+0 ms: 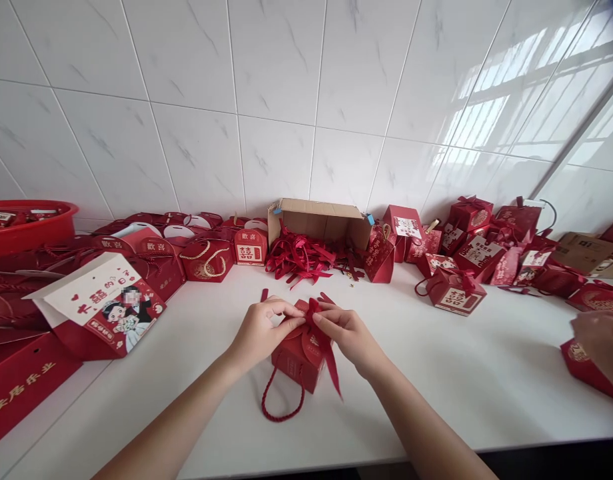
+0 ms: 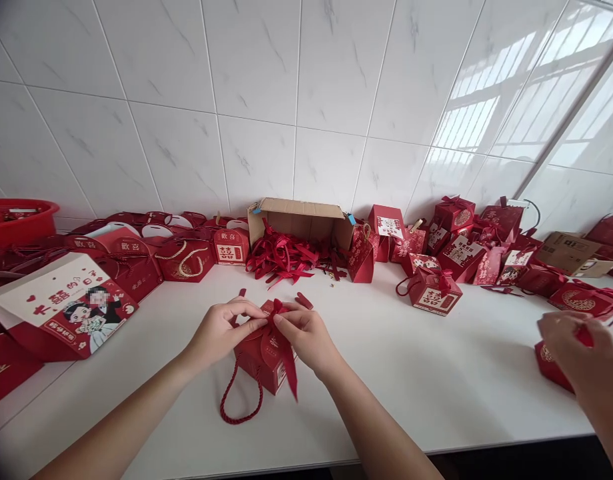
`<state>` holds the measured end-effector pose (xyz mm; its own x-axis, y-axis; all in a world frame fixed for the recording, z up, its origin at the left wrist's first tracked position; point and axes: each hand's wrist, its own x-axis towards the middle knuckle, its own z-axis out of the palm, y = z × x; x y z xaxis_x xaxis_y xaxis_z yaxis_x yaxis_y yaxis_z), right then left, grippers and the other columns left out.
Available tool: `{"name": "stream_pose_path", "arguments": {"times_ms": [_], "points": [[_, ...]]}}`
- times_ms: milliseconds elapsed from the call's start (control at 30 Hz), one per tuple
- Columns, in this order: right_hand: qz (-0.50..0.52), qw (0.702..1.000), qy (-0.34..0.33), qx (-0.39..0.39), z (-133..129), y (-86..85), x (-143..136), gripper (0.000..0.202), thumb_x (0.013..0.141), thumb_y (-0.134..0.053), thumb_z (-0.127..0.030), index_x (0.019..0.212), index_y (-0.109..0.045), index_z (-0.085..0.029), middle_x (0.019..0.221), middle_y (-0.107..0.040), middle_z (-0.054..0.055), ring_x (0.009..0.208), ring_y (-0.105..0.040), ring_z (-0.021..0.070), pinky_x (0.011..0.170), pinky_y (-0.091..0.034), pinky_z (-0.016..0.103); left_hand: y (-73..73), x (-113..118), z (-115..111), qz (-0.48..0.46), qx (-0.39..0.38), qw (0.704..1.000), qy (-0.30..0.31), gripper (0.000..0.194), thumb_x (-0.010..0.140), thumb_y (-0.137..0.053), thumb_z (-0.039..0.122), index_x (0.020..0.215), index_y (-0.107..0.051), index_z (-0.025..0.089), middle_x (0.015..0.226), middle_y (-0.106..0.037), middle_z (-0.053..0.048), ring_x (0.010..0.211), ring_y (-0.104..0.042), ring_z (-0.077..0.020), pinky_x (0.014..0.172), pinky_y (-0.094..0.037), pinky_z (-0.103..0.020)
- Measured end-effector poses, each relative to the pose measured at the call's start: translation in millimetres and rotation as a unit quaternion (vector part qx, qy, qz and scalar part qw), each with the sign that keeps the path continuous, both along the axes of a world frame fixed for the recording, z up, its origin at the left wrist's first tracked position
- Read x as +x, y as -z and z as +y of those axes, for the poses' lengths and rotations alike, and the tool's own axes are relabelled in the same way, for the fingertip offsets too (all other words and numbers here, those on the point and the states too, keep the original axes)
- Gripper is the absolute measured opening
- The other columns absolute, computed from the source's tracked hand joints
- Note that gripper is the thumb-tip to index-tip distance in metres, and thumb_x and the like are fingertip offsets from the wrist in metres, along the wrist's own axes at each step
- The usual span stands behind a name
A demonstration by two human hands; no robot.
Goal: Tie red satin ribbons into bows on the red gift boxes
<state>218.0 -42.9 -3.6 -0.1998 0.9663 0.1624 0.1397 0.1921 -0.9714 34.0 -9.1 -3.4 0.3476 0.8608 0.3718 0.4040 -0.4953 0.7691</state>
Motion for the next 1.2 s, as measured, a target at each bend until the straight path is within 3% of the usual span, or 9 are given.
{"name": "stream_pose_path", "arguments": {"times_ms": [167,300,433,533,600,733,833,1000,1200], "points": [[-0.097,0.994,0.036,0.019,-12,-4.4,9,0.025,0.084,-0.056,-0.038,0.092,-0.072,-0.021,0.109,-0.066,0.006,0.109,-0.056,0.0229,0.084,-0.046,0.032,-6.4,-4,-1,0.031,-0.01,0.999,0.031,0.016,0.083,-0.057,0.034,0.08,-0.066,0.021,0.087,-0.068,-0.002,0.085,-0.062,-0.0182,0.083,-0.047,-0.031],[-0.218,0.967,0.096,0.086,-17,-11.0,18,0.016,0.081,-0.056,-0.025,0.09,-0.068,-0.022,0.084,-0.07,0.002,0.073,-0.06,0.0156,0.067,-0.045,0.028,-16.7,-7,-4,0.078,-0.035,0.993,0.08,0.017,0.087,-0.051,0.035,0.084,-0.062,0.022,0.091,-0.066,0.0,0.086,-0.059,-0.017,0.078,-0.046,-0.028],[-0.288,0.956,-0.013,0.049,-17,-32.7,29,0.026,0.08,-0.06,-0.035,0.104,-0.061,-0.024,0.068,-0.066,-0.002,0.057,-0.054,0.0126,0.056,-0.041,0.024,-26.5,-7,-7,0.109,-0.034,0.989,0.098,0.017,0.089,-0.047,0.033,0.085,-0.059,0.023,0.09,-0.064,0.0,0.086,-0.057,-0.0169,0.077,-0.044,-0.028],[-0.305,0.951,-0.046,0.034,-5,-46.1,32,0.039,0.081,-0.058,-0.051,0.108,-0.058,-0.023,0.076,-0.066,0.001,0.062,-0.055,0.0132,0.055,-0.041,0.024,-33.1,-5,-7,0.131,-0.036,0.984,0.119,0.016,0.09,-0.045,0.03,0.086,-0.058,0.022,0.088,-0.062,0.001,0.083,-0.055,-0.0157,0.076,-0.043,-0.027],[-0.298,0.952,-0.043,0.045,8,-48.4,29,0.04,0.081,-0.057,-0.051,0.108,-0.058,-0.021,0.089,-0.066,0.004,0.07,-0.058,0.0141,0.06,-0.043,0.025,-37.5,-6,-6,0.151,-0.036,0.979,0.135,0.016,0.091,-0.043,0.029,0.087,-0.057,0.023,0.089,-0.061,0.001,0.082,-0.054,-0.0152,0.075,-0.042,-0.026],[-0.246,0.959,-0.136,0.045,26,-44.2,21,0.023,0.081,-0.061,-0.028,0.101,-0.057,-0.019,0.085,-0.065,0.002,0.069,-0.058,0.0122,0.062,-0.046,0.024,-46.1,-8,-4,0.205,-0.029,0.967,0.146,0.014,0.091,-0.041,0.026,0.088,-0.055,0.023,0.092,-0.059,0.0,0.088,-0.052,-0.017,0.078,-0.041,-0.027],[-0.222,0.957,-0.161,0.098,26,-43.0,19,0.013,0.08,-0.057,-0.014,0.092,-0.058,-0.018,0.078,-0.063,0.0,0.069,-0.057,0.011,0.062,-0.045,0.023,-51.3,-9,-1,0.24,-0.02,0.959,0.148,0.012,0.089,-0.043,0.025,0.088,-0.055,0.023,0.094,-0.059,0.0,0.093,-0.051,-0.0184,0.079,-0.04,-0.028],[-0.288,0.91,-0.179,0.238,17,-39.7,22,0.038,0.084,-0.045,-0.002,0.1,-0.069,-0.026,0.089,-0.06,0.002,0.075,-0.055,0.0098,0.069,-0.044,0.022,-56.7,-10,3,0.26,-0.051,0.952,0.152,0.012,0.087,-0.043,0.021,0.086,-0.055,0.023,0.095,-0.059,0.001,0.092,-0.052,-0.0177,0.077,-0.041,-0.027],[-0.37,0.863,-0.233,0.254,18,-33.1,22,0.045,0.083,-0.049,-0.002,0.109,-0.069,-0.033,0.09,-0.055,0.003,0.073,-0.051,0.0108,0.063,-0.042,0.021,-62.0,-11,15,0.27,-0.093,0.944,0.164,0.013,0.087,-0.046,0.029,0.088,-0.057,0.023,0.088,-0.06,0.001,0.079,-0.052,-0.0157,0.071,-0.041,-0.026]]}}
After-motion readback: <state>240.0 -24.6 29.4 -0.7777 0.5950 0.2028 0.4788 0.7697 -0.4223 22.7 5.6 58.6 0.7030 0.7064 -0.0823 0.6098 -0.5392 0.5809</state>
